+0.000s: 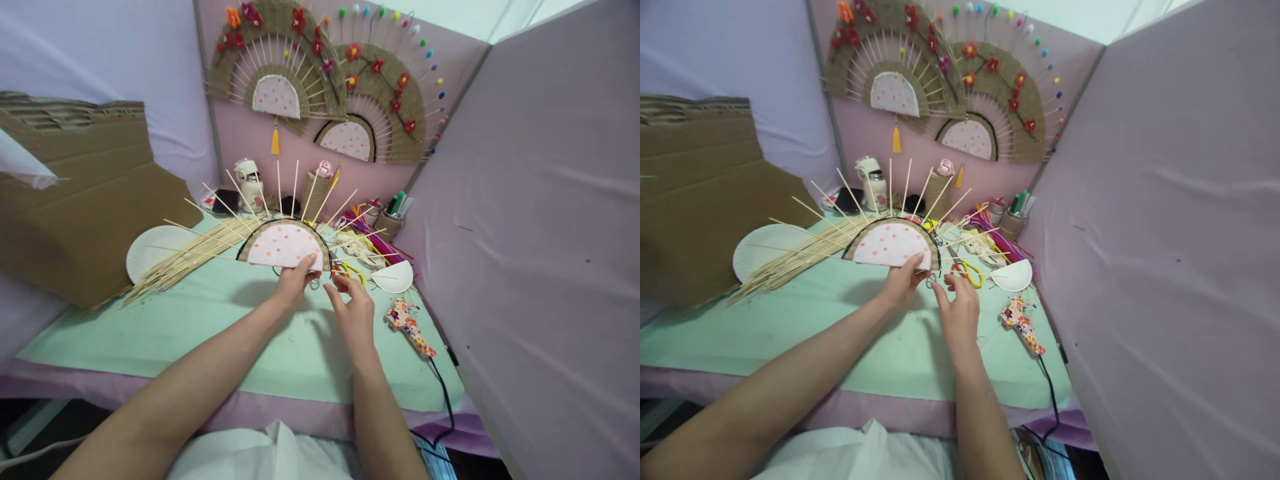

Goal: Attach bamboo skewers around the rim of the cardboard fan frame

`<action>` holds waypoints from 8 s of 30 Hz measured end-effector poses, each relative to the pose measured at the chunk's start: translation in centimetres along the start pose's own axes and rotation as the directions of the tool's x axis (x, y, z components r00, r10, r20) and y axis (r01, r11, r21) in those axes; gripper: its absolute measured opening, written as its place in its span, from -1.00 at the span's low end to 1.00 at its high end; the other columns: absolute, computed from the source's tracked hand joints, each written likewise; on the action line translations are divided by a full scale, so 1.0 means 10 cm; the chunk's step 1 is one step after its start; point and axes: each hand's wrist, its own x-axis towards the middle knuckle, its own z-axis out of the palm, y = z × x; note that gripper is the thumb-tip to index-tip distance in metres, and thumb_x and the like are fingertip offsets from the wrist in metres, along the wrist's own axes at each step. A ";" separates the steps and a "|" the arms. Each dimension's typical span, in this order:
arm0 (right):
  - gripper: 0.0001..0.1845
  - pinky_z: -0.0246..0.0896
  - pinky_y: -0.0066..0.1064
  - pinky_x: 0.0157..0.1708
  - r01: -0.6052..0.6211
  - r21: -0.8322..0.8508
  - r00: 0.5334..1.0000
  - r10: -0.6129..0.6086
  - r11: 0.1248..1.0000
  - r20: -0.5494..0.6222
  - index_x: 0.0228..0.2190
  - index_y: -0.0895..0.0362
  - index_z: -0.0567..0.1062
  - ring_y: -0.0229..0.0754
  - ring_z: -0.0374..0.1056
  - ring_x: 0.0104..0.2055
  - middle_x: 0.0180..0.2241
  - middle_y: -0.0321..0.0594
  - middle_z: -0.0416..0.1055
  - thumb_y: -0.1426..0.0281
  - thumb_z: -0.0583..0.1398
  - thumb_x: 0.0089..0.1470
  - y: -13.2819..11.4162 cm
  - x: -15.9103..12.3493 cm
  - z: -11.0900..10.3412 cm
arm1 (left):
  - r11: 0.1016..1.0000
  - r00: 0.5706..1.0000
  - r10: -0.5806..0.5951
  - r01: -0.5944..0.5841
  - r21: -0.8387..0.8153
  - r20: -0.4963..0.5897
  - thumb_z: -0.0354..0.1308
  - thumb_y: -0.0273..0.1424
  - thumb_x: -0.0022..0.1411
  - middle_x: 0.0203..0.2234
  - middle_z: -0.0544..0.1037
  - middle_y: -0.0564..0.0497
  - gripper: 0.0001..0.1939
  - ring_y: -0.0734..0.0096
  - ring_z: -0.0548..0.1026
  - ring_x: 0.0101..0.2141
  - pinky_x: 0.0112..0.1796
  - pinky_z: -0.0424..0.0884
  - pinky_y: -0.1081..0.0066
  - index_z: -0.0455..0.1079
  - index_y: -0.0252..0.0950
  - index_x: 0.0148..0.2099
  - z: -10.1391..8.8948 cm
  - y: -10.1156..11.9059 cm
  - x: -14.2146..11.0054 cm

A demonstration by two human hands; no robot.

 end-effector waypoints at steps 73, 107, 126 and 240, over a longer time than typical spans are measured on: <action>-0.89 0.11 -0.29 -0.22 0.301 -0.231 0.937 -0.332 0.925 -0.112 -0.45 0.11 0.40 -0.16 0.25 -0.30 -0.42 -0.24 0.39 0.35 0.18 0.07 0.12 0.19 -0.27 | 0.943 0.969 -0.090 0.009 0.331 0.229 0.27 -0.21 -0.09 -0.37 0.53 -0.05 -0.64 0.38 0.44 -0.37 -0.37 0.40 0.38 0.45 -0.34 -0.27 -0.11 -0.14 0.00; -0.92 -0.16 -0.13 -0.07 0.319 -0.412 0.915 -0.391 0.853 -0.102 -0.38 0.03 0.50 -0.06 0.15 -0.10 -0.24 -0.20 0.40 0.35 0.17 0.06 0.08 0.09 -0.11 | 0.977 0.969 -0.198 0.183 0.109 0.150 0.30 -0.21 -0.13 -0.44 0.49 -0.01 -0.64 0.52 0.38 -0.48 -0.45 0.34 0.48 0.42 -0.35 -0.32 -0.10 -0.07 0.05; -0.82 -0.18 -0.11 -0.06 0.289 -0.442 0.924 -0.369 0.849 -0.104 -0.25 0.01 0.48 -0.02 0.13 -0.07 -0.17 -0.17 0.37 0.33 0.17 0.04 0.09 0.06 -0.10 | 0.974 0.970 -0.200 0.182 0.134 0.136 0.31 -0.22 -0.15 -0.47 0.49 0.00 -0.67 0.53 0.39 -0.49 -0.44 0.34 0.49 0.42 -0.33 -0.35 -0.07 -0.04 0.02; -0.70 -0.04 -0.46 -0.60 -0.323 0.391 0.831 0.060 0.862 0.554 -0.54 0.14 0.44 -0.34 0.09 -0.61 -0.63 -0.31 0.32 0.15 0.25 -0.10 -0.06 0.55 -0.38 | 0.940 0.894 -0.298 0.335 -0.057 0.336 0.18 -0.37 0.05 -0.47 0.54 -0.04 -0.83 0.45 0.48 -0.45 -0.33 0.46 0.43 0.44 -0.35 -0.29 -0.26 0.36 0.20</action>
